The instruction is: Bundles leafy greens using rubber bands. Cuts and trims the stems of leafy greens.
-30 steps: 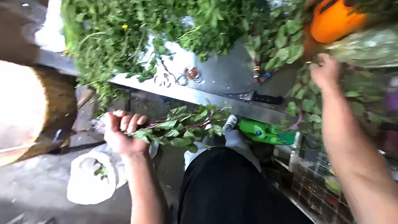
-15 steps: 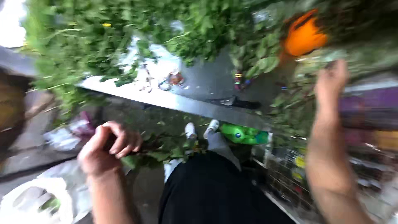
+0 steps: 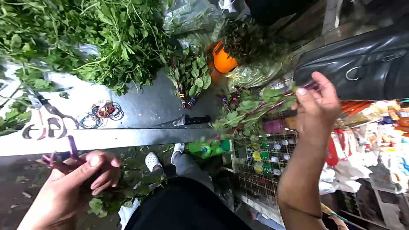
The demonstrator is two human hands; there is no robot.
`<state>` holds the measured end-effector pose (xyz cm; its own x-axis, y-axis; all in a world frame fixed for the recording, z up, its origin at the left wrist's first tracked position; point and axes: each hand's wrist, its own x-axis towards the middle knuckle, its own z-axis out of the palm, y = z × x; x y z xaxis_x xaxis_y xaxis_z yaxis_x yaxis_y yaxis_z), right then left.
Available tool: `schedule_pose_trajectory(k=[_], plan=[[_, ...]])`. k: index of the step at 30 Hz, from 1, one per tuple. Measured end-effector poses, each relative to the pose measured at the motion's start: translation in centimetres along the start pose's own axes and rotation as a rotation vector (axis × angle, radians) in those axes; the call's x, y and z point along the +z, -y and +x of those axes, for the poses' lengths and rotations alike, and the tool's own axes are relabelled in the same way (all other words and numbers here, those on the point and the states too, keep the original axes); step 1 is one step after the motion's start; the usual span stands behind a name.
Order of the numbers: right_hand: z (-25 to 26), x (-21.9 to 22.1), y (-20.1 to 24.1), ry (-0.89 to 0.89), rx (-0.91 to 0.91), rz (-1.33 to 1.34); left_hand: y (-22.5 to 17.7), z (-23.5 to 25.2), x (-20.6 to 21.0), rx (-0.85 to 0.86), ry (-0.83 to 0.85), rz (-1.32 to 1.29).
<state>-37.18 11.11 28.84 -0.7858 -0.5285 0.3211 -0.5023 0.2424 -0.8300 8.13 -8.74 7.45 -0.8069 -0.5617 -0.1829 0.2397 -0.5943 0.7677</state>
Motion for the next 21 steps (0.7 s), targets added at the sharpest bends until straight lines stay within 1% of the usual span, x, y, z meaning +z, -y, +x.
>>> schedule_pose_trajectory(k=[2, 4, 7, 9, 12, 14, 16, 18, 21], plan=[[0.4, -0.7, 0.5, -0.066, -0.01, 0.2, -0.2, 0.0, 1.1, 0.0, 0.0, 0.036], [0.4, -1.0, 1.1, -0.122, 0.025, 0.382, -0.4, 0.0, 2.7, -0.003, -0.005, 0.087], [-0.4, -0.7, 1.0, -0.155, 0.078, 0.55, -0.3, 0.3, 5.2, -0.074, -0.005, 0.126], [-1.4, 0.4, 0.9, -0.211, 0.15, 0.649, -0.3, 0.9, 6.9, -0.125, -0.011, 0.146], [-3.4, 3.1, 0.8, -0.278, 0.295, 0.796, -0.6, 2.6, 10.0, -0.115, -0.064, 0.198], [-5.1, 5.5, 0.5, -0.256, 0.381, 0.877, -0.8, 3.8, 12.0, -0.093, -0.089, 0.235], [-7.0, 8.2, -0.2, -0.192, 0.446, 0.977, -0.8, 4.7, 13.2, -0.078, -0.098, 0.242], [-8.7, 10.5, -0.8, -0.122, 0.503, 1.075, -0.7, 5.5, 13.8, -0.068, -0.132, 0.212], [-10.6, 13.1, -2.0, 0.026, 0.522, 1.198, -0.5, 6.5, 13.6, -0.085, -0.264, 0.115]])
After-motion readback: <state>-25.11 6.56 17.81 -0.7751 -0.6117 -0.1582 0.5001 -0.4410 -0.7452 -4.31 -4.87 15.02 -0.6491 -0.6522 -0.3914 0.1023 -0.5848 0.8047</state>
